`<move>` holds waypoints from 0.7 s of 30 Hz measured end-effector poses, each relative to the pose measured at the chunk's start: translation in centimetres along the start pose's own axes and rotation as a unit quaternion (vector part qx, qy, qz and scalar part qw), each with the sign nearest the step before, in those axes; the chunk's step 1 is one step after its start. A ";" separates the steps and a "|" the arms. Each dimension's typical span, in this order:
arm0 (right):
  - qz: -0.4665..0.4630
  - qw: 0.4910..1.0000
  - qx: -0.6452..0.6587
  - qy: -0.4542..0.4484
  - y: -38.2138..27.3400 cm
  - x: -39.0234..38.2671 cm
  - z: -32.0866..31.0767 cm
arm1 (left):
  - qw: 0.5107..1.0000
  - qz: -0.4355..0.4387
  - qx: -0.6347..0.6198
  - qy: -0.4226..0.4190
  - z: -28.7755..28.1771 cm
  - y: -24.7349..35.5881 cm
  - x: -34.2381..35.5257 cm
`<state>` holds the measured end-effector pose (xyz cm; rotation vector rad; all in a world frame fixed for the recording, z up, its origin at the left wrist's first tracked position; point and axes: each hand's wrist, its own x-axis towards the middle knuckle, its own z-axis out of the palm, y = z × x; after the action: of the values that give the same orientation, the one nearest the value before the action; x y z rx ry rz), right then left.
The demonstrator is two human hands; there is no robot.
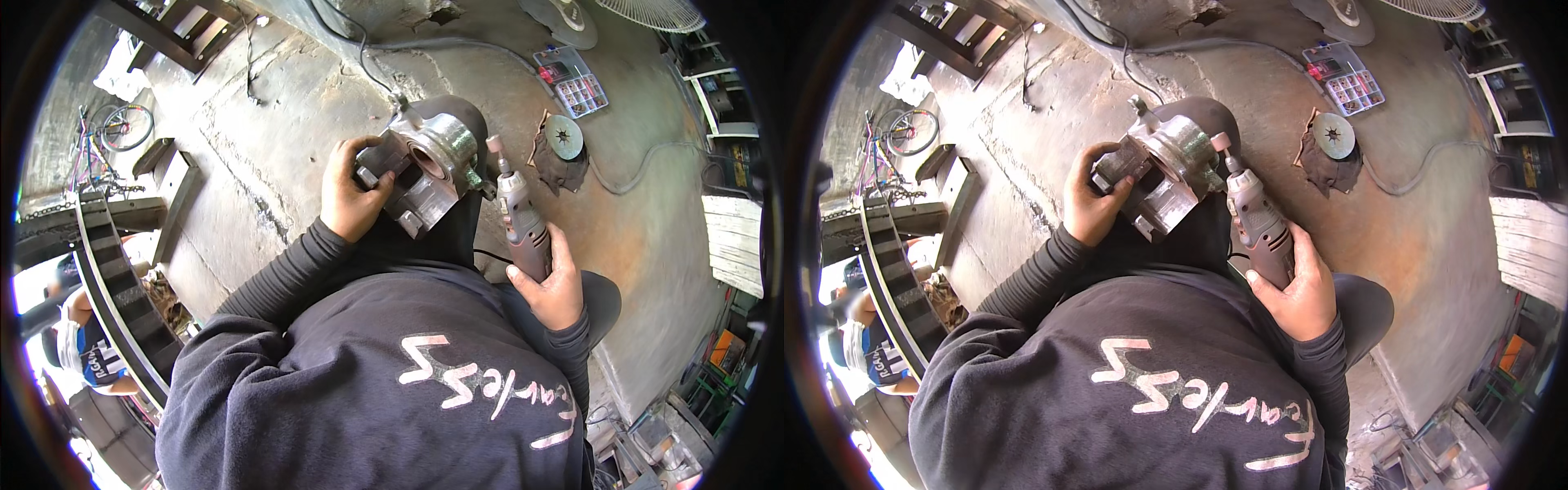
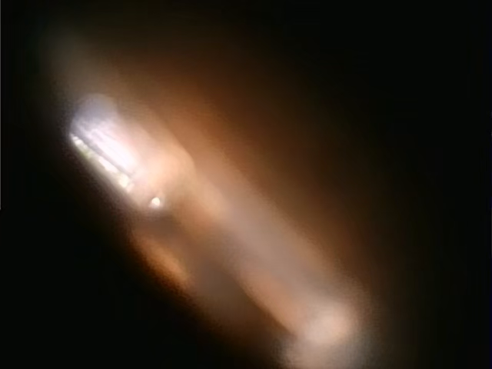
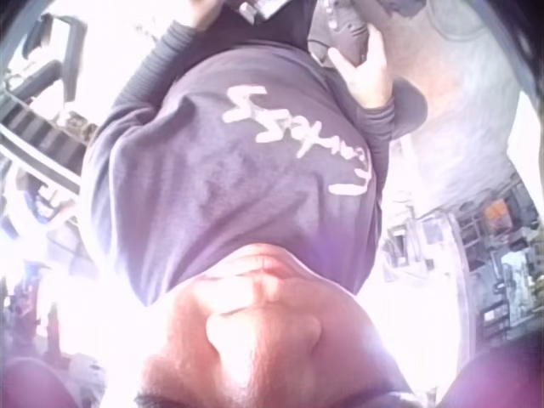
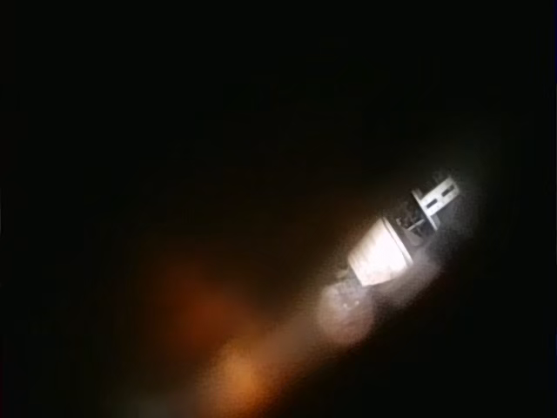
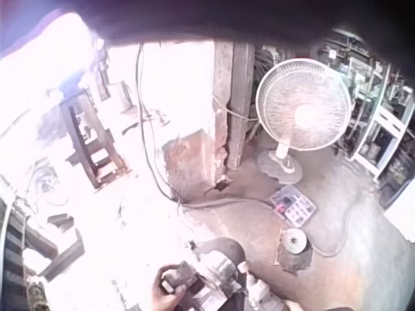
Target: The person uses a handheld rotary tool to grind and smooth the surface of a metal part. They hold the part with one hand and operate the tool with the other, rotating the part to access different areas.
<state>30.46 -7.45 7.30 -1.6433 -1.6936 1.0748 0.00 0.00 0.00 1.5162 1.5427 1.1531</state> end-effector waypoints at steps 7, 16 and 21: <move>-0.058 0.991 -0.117 -0.016 -0.1 0.0 0.9 | 0.996 0.008 -0.069 0.062 0.8 -0.5 -0.6; -0.113 0.984 -0.135 -0.007 -1.0 -0.2 1.8 | 0.994 0.013 -0.065 0.085 0.7 -0.6 -1.3; -0.113 0.981 -0.159 -0.012 -0.9 0.2 2.6 | 0.996 0.010 -0.045 0.082 0.7 -1.1 -0.9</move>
<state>27.82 -7.60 6.65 -1.5763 -2.0951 0.7467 0.32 -0.69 -1.38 1.4089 1.5625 1.3692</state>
